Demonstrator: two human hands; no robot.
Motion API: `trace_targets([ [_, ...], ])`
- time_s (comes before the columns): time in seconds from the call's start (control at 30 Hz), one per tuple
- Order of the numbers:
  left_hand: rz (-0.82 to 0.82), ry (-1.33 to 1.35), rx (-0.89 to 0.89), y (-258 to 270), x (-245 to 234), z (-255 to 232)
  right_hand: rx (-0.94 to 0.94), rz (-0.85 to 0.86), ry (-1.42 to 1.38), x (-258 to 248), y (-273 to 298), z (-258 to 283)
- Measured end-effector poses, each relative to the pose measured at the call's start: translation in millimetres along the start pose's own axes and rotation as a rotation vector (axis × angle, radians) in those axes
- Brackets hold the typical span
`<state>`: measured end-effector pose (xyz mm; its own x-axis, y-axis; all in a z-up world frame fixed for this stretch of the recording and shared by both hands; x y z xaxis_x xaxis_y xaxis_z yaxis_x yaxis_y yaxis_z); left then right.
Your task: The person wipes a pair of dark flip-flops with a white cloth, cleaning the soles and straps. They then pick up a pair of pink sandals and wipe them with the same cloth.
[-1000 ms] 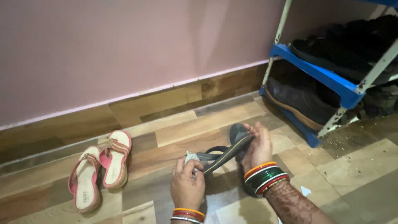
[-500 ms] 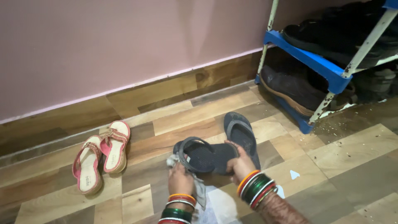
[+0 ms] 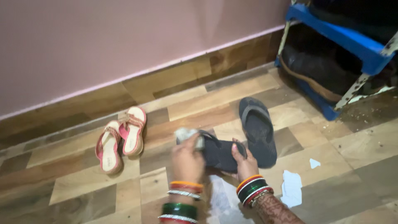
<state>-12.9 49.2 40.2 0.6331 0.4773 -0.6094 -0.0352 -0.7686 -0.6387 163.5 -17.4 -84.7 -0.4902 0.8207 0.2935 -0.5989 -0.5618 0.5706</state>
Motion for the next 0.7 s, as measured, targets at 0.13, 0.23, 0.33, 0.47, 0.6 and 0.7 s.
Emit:
trace_targets([
  [0.13,0.134,0.024,-0.132,15,53,10,0.002,0.138,-0.111,2,-14,-5],
  [0.23,0.09,0.068,-0.136,11,60,31,0.057,0.192,-0.134,0,-24,-15],
  [0.33,0.097,0.074,-0.15,12,68,31,0.114,0.209,-0.116,11,-31,-28],
  [0.47,0.241,0.107,-0.091,33,75,-10,0.252,-0.009,0.113,0,-51,-50],
  [0.6,0.319,0.211,0.049,61,77,-48,0.117,0.039,0.13,-5,-75,-57],
  [0.7,0.284,0.092,0.215,41,78,-18,0.048,-0.09,0.182,-12,-77,-66],
])
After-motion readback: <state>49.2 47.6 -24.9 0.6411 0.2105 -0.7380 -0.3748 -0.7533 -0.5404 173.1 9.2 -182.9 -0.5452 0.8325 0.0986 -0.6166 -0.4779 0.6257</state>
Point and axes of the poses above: each hand's wrist, its own y-axis away from the middle knuckle, its own x-axis out of the palm, z = x × y, the point moved 7 cm from there along -y, towards the middle knuckle, and after that the axes turned 14 degrees about -z, right-handed, at the moved point
